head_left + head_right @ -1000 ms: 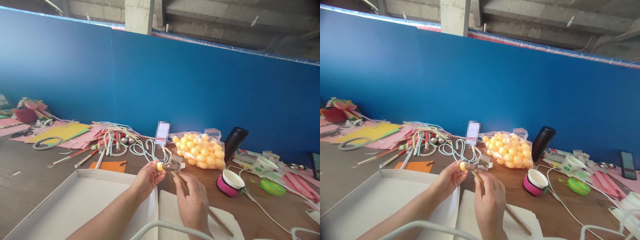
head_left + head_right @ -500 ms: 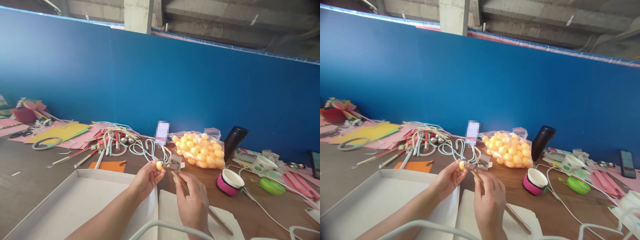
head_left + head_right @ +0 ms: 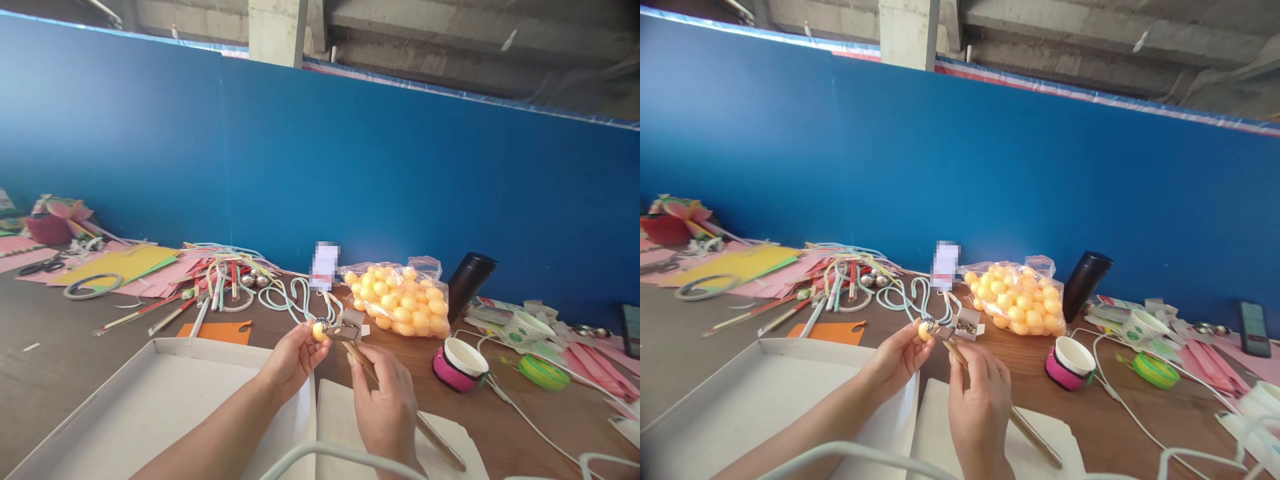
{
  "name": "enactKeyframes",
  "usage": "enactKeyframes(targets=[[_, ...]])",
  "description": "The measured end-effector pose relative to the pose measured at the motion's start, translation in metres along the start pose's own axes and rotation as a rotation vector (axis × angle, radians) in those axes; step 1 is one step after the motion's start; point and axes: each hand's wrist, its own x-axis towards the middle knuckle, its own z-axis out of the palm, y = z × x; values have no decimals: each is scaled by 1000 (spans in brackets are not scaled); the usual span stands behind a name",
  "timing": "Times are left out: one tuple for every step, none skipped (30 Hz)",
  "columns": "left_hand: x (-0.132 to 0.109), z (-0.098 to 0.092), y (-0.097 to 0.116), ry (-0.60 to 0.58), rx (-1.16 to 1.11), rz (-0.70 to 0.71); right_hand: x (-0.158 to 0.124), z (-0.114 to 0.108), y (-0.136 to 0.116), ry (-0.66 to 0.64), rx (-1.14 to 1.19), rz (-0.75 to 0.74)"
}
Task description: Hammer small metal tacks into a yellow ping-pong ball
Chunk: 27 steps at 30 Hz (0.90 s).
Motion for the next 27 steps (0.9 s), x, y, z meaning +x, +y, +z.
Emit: enactKeyframes(targets=[[0, 0, 0, -2, 1, 1, 0, 0, 0, -14, -2, 1], [0, 0, 0, 2, 3, 3, 0, 0, 0, -14, 1, 1], [0, 0, 0, 10, 7, 4, 0, 0, 0, -1, 6, -2], [0, 0, 0, 14, 13, 5, 0, -1, 0, 16, 11, -4], [0, 0, 0, 14, 18, 5, 0, -1, 0, 29, 13, -5], [0, 1, 0, 13, 21, 4, 0, -1, 0, 30, 10, -4], [0, 1, 1, 10, 22, 1, 0, -1, 0, 21, 5, -4], [-1, 1, 1, 9, 22, -3, 0, -1, 0, 11, 1, -5], [-1, 2, 1, 11, 21, -4, -1, -1, 0, 5, 0, -6], [-1, 2, 1, 16, 22, -2, -1, -1, 0, 9, 4, -7], [-1, 2, 1, 21, 24, -1, -1, 0, 1, 18, 8, -7], [-1, 3, 1, 24, 27, 0, -1, 0, 1, 25, 12, -6], [-1, 3, 1, 24, 29, 0, -1, 0, 1, 25, 11, -4], [-2, 3, 1, 22, 30, -3, -1, 0, 0, 15, 7, -2], [-2, 3, 1, 22, 31, -7, 0, 0, 0, 1, 3, 0], [-2, 3, 1, 23, 31, -8, 0, 0, 0, -7, 1, 2], [-2, 3, 1, 26, 32, -5, 0, 0, 0, -3, 3, 1], [-2, 3, 1, 29, 33, -1, 0, 0, 0, 10, 8, 1], [-2, 3, 1, 28, 36, 4, 0, 0, 0, 22, 11, 1], [-2, 3, 1, 24, 38, 8, 0, 0, 0, 25, 11, 2], [-2, 2, 1, 18, 40, 7, 0, 0, 0, 16, 6, 5], [-2, 2, 1, 15, 42, 3, 0, 0, 0, 1, 0, 8], [-2, 2, 1, 16, 44, 0, 0, 0, 0, -14, -6, 10], [-2, 2, 1, 19, 45, 0, 0, 0, 1, -18, -7, 9], [-2, 2, 1, 24, 46, 2, 0, 0, 1, -8, -5, 7], [-2, 1, 0, 30, 47, 6, 0, 0, 1, 7, -3, 6], [-1, 1, 0, 32, 47, 10, 0, 0, 1, 14, -3, 5]])
